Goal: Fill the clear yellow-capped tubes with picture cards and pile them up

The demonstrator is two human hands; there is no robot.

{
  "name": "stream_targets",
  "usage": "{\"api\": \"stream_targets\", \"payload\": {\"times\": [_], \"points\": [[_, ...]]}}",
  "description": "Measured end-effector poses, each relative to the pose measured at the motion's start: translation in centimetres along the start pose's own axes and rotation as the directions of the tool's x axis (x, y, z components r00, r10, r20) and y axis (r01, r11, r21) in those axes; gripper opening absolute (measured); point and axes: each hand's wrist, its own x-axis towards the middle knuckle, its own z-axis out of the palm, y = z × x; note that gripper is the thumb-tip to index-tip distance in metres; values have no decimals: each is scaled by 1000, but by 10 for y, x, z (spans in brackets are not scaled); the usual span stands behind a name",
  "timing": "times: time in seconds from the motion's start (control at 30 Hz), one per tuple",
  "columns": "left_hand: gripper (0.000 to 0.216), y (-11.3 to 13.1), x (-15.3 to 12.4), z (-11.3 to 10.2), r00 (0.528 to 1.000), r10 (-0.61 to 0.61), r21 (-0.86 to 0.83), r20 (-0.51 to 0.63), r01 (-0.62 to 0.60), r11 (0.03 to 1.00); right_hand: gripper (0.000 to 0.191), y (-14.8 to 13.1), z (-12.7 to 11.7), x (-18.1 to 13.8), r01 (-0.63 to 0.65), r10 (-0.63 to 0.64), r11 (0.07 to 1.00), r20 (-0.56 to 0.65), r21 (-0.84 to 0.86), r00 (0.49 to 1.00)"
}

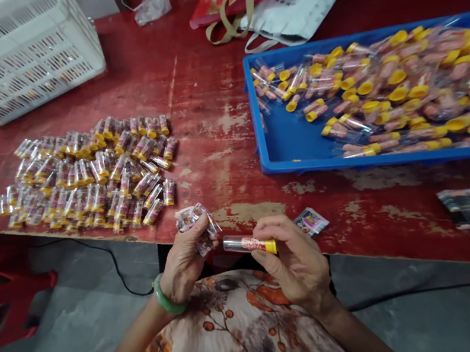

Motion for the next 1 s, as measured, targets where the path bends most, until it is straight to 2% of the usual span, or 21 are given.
{"api": "stream_targets", "payload": {"times": [0.27,0.4,0.5,0.7,0.87,1.0], "points": [[41,-2,-2,1,998,-49,-22,33,50,999,27,-1,3,-6,87,-90,996,-88,-34,992],[37,-6,-3,2,993,-71,-38,93,75,996,31,1,6,-6,160,-169,980,-67,-118,983],[38,-6,-4,4,990,-123,-37,70,126,991,38,4,6,-6,202,-215,957,-41,-210,976],[40,-2,-6,5,984,-157,-71,88,163,984,50,9,8,-10,359,-364,829,74,-428,928],[43,-8,-7,4,996,-59,19,65,58,998,50,12,14,-16,392,-420,722,88,-570,903],[44,-12,-7,1,998,-38,55,60,35,998,53,18,23,-17,421,-475,670,82,-612,876]]}}
